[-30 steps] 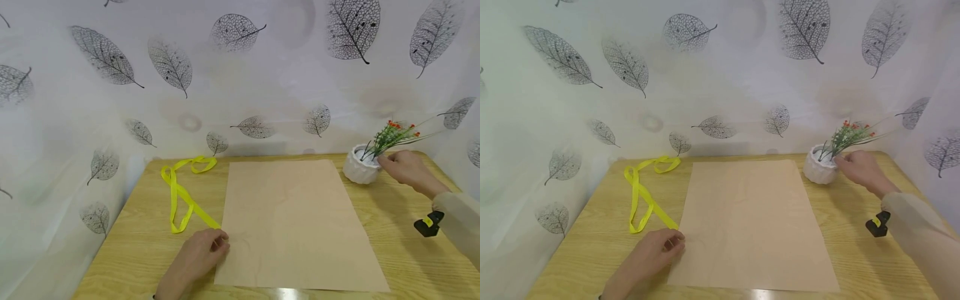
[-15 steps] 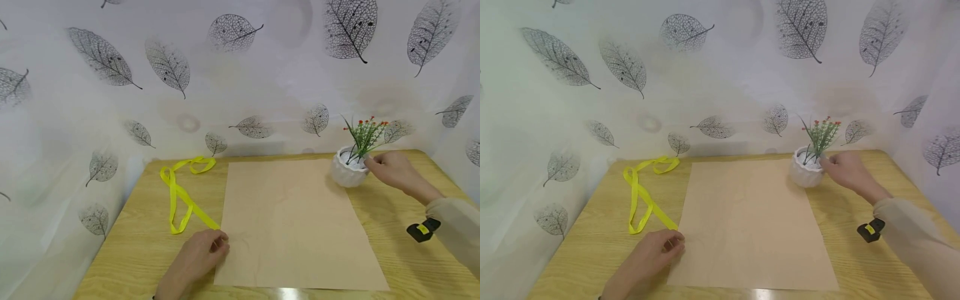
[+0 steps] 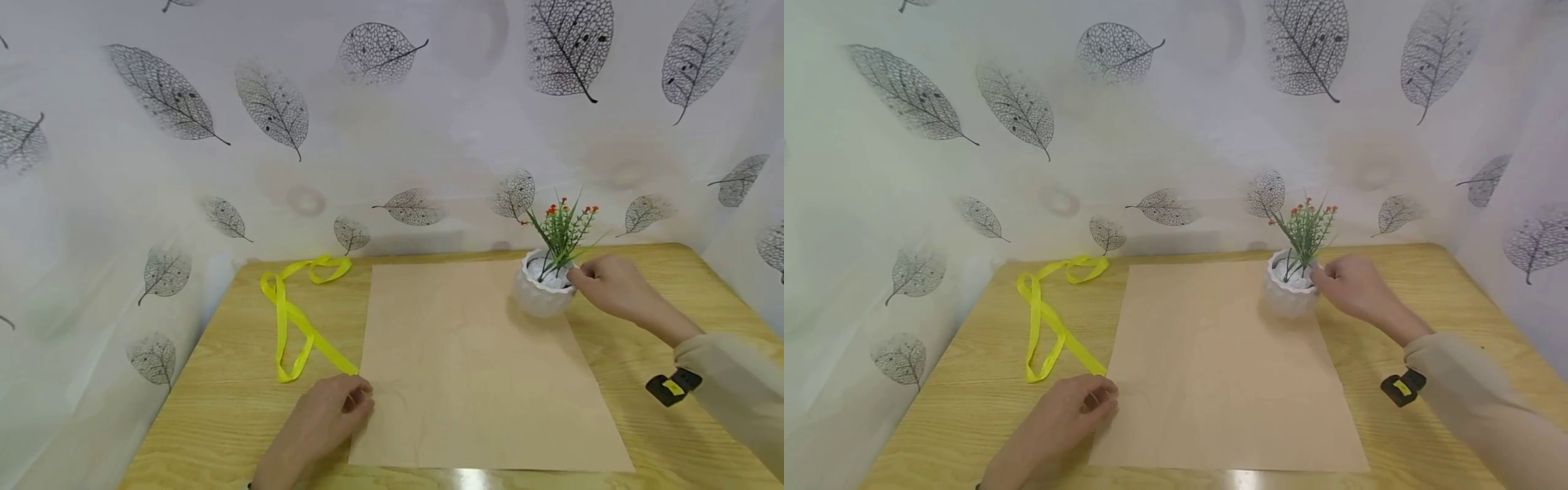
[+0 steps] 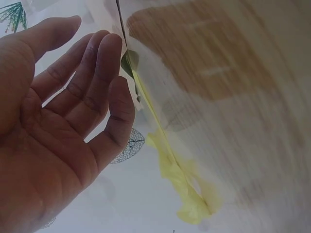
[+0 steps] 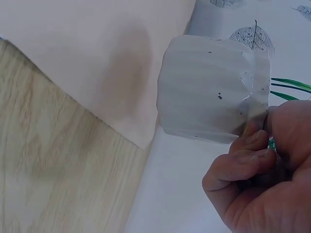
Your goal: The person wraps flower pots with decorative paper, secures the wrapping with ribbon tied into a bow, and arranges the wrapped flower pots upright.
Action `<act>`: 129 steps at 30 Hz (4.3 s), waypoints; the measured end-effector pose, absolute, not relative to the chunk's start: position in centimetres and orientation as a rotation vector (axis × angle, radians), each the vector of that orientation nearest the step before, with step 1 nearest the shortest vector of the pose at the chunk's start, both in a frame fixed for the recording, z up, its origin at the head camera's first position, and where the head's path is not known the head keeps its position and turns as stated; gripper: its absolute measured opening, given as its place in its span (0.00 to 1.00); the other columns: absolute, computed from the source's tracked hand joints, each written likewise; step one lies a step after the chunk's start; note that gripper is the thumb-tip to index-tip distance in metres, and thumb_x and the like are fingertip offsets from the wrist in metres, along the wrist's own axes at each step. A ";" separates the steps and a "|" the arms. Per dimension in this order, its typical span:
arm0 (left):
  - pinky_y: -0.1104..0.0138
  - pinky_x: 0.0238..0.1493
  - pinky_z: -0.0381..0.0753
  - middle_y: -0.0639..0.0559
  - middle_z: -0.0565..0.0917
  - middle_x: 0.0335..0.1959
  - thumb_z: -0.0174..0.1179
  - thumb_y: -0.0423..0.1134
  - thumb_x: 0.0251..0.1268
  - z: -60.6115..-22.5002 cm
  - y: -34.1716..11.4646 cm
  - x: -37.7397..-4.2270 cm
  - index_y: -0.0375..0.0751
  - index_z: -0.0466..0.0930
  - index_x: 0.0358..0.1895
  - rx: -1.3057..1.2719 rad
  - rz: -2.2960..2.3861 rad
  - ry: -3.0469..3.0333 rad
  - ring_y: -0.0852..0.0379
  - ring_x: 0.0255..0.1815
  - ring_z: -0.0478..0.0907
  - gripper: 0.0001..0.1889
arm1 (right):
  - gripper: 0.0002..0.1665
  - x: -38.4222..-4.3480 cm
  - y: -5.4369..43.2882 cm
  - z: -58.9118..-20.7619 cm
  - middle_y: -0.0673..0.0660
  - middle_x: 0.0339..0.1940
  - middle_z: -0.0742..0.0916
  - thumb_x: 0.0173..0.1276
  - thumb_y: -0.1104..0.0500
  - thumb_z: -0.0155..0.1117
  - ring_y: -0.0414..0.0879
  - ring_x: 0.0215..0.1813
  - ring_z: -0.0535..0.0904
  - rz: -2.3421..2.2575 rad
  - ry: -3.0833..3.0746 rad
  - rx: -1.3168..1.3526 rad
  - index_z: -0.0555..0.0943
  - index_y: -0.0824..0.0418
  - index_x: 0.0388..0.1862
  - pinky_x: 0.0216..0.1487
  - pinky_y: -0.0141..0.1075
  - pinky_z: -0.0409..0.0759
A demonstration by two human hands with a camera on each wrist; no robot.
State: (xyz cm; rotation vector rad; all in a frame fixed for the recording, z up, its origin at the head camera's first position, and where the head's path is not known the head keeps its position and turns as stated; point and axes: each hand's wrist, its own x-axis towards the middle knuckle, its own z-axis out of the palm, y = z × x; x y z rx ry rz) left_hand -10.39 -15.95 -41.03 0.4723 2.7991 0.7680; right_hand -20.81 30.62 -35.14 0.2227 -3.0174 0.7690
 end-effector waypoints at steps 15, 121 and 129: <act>0.72 0.37 0.78 0.64 0.84 0.35 0.64 0.44 0.71 -41.0 -16.2 -10.6 0.47 0.86 0.48 0.504 0.773 2.808 0.71 0.35 0.76 0.09 | 0.26 -20.5 26.8 -36.3 0.46 0.12 0.65 0.79 0.55 0.49 0.39 0.18 0.58 0.851 -3.006 0.360 0.65 0.53 0.16 0.25 0.33 0.59; 0.69 0.43 0.83 0.56 0.87 0.43 0.61 0.40 0.74 -40.7 -11.3 -14.3 0.42 0.85 0.53 0.805 1.001 2.828 0.63 0.40 0.83 0.11 | 0.16 -16.6 27.7 -39.9 0.49 0.36 0.89 0.70 0.55 0.70 0.33 0.38 0.81 0.849 -2.783 0.527 0.84 0.62 0.51 0.33 0.29 0.80; 0.70 0.45 0.83 0.55 0.87 0.45 0.62 0.42 0.74 -40.7 -9.1 -15.9 0.43 0.84 0.54 0.790 0.968 2.814 0.63 0.41 0.83 0.12 | 0.32 -17.6 26.4 -40.3 0.64 0.56 0.87 0.68 0.51 0.73 0.55 0.51 0.85 0.912 -2.795 0.557 0.78 0.68 0.64 0.40 0.35 0.84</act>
